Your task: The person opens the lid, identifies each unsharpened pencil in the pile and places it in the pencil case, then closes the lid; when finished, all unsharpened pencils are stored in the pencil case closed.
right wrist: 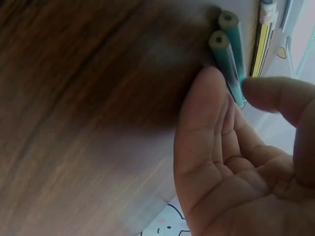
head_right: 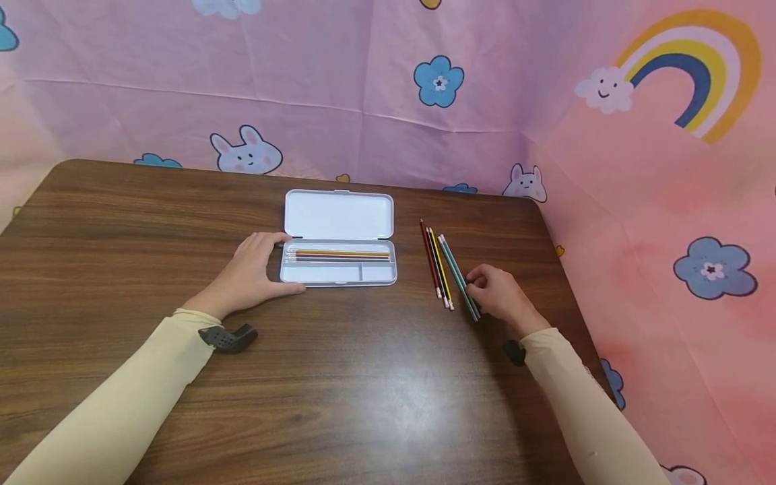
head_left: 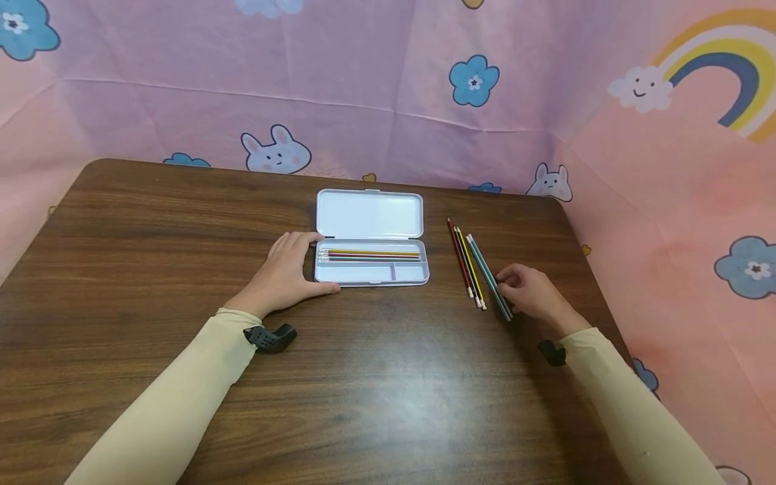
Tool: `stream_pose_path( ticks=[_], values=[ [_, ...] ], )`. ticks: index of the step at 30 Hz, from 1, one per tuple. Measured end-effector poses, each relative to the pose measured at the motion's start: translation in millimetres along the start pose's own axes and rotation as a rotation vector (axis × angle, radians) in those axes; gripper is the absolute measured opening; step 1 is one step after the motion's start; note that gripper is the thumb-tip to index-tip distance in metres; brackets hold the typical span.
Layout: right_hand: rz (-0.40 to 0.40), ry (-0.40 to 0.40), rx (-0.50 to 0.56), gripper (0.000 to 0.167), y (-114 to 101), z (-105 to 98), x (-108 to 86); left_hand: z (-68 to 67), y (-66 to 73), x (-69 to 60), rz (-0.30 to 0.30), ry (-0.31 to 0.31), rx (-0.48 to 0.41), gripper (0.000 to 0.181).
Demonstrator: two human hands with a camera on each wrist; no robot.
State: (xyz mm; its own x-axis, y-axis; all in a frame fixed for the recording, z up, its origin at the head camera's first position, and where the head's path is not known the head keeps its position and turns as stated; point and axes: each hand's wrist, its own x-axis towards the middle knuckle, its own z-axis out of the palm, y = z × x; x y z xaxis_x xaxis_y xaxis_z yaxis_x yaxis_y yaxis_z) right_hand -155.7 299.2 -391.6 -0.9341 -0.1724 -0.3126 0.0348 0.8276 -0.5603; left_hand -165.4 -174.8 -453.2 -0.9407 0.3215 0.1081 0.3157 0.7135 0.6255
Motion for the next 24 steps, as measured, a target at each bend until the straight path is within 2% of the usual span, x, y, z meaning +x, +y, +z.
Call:
stream_pose_path(
  ticks=[6, 24],
  values=[
    [0.008, 0.002, 0.001, 0.031, -0.8, -0.9, 0.7, 0.2, 0.6, 0.1, 0.001, 0.004, -0.002, 0.101],
    [0.001, 0.028, -0.119, 0.028, 2.9, -3.0, 1.2, 0.8, 0.2, 0.4, -0.002, 0.004, 0.000, 0.103]
  ],
)
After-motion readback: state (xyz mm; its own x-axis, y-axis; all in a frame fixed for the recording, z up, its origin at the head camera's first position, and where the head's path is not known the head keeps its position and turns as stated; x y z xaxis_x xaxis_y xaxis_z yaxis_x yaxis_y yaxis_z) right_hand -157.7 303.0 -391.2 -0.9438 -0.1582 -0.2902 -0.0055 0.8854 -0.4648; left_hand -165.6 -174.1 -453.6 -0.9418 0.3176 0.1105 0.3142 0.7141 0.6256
